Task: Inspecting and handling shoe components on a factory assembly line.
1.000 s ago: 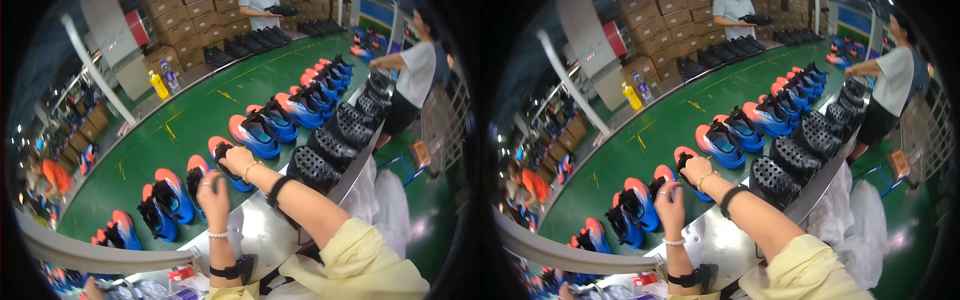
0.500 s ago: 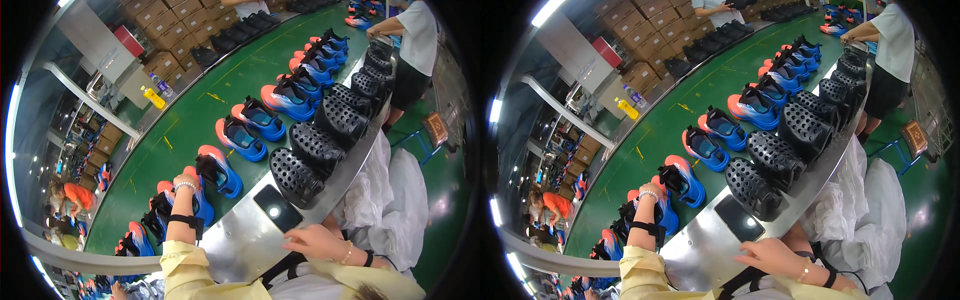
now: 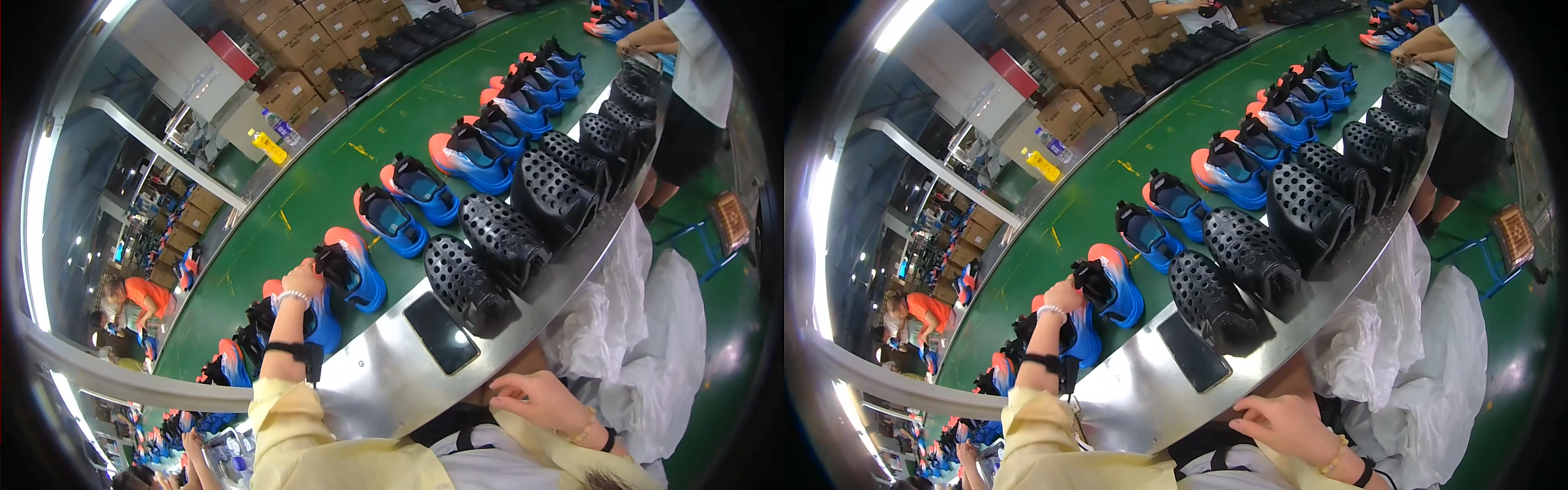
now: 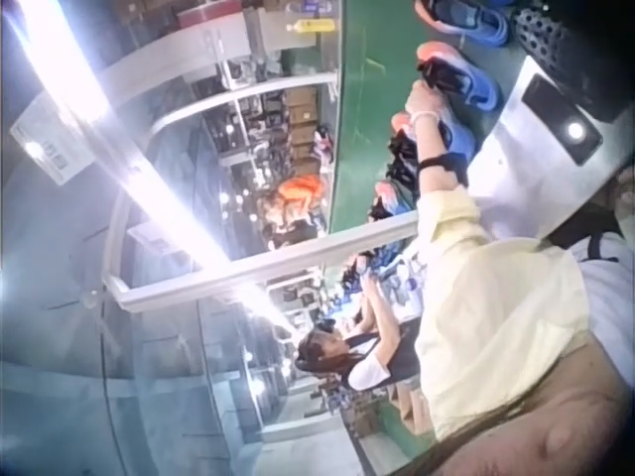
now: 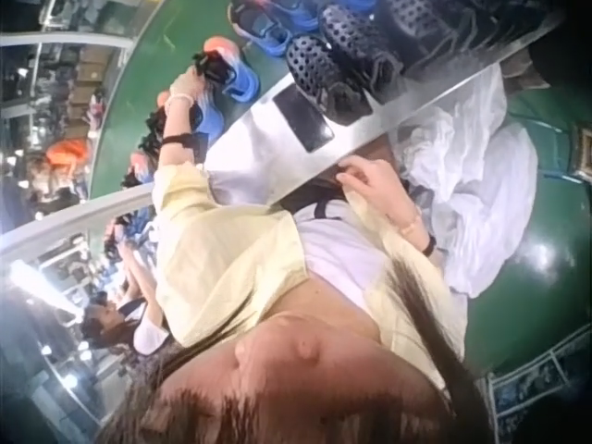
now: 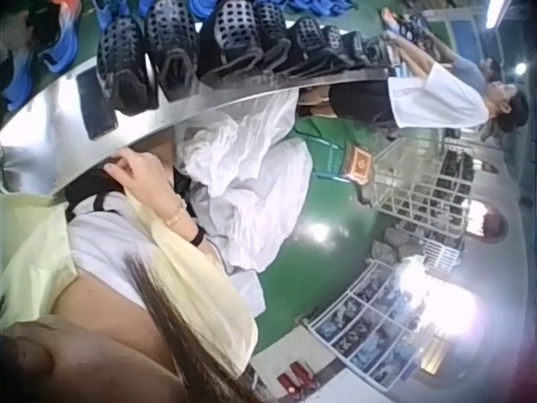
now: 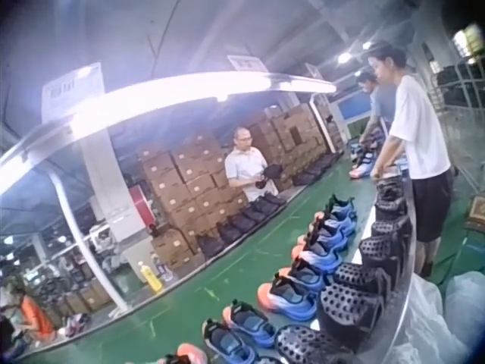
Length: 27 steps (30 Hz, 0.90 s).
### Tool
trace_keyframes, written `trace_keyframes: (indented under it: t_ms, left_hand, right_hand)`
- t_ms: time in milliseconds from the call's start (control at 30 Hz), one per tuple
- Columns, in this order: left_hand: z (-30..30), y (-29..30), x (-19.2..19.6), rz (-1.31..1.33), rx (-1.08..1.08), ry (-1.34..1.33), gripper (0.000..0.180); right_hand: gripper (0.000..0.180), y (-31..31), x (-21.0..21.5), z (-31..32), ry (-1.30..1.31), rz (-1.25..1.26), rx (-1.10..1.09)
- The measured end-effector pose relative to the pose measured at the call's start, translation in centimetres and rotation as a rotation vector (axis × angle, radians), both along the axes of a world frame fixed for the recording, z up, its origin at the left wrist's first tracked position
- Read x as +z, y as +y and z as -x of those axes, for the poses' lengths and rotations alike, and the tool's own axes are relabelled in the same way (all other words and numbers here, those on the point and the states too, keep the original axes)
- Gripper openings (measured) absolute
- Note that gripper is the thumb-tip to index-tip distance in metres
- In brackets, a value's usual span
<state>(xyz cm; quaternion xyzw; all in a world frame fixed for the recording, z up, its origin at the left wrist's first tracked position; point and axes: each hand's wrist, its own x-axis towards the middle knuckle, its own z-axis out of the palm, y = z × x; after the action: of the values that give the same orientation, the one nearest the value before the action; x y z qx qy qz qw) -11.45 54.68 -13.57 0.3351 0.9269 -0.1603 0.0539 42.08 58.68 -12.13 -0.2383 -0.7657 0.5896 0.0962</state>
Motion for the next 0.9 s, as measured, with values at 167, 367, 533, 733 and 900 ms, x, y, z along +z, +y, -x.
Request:
trace_keyframes:
  t_ms: [167,367,533,733,900]
  left_hand:
    - [-1.5,-5.9,3.7,-0.260,0.014,0.004,0.093]
    - [-6.2,-7.1,-0.1,-0.336,0.007,0.271,0.091]
    - [-4.8,-7.6,-4.5,-0.342,-0.033,0.383,0.070]
    - [-4.7,-6.5,-5.2,-0.396,-0.020,0.563,0.063]
    - [0.2,-4.8,-5.4,0.348,0.015,0.842,0.045]
  right_hand:
    - [0.028,0.9,-1.4,-2.0,-0.008,0.166,-0.137]
    - [0.028,1.2,-1.9,-1.2,-0.015,0.191,-0.195]
    - [0.029,0.0,-1.4,-0.1,-0.013,0.158,-0.133]
    - [0.031,-0.6,-1.6,-0.9,-0.060,0.015,0.025]
    - [0.032,-0.7,-0.8,-3.2,-0.040,-0.009,-0.019]
